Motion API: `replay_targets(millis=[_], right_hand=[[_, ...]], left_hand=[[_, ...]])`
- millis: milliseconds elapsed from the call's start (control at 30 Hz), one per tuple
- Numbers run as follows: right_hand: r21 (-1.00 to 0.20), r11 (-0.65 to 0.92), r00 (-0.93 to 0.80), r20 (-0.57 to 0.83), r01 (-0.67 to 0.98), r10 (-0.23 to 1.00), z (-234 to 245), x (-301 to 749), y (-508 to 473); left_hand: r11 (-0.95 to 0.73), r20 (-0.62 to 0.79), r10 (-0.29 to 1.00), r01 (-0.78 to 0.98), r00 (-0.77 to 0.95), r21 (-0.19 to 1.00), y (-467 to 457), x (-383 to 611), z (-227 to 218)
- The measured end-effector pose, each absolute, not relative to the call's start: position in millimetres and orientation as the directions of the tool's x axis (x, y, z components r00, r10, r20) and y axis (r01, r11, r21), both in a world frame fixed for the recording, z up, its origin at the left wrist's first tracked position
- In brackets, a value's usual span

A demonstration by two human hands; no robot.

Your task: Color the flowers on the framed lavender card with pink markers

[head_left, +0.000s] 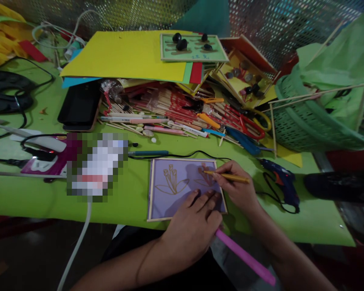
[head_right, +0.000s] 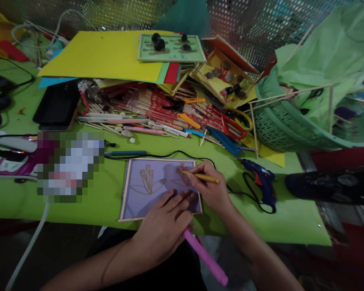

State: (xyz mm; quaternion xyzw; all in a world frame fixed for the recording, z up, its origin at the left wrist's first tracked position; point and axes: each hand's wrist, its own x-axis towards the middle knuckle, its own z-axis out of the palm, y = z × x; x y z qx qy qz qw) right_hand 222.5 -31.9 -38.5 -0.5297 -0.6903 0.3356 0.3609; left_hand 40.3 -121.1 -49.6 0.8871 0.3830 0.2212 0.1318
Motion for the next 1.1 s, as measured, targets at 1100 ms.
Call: replay_targets(millis=[1100], right_hand=[[-0.822,0.241,-0.186,0.166,0.516,0.968,-32.7,222.1,-31.0]], left_hand=[[-0.667,0.274,0.741,0.622,0.613,0.411,-122.4,40.3,-51.7]])
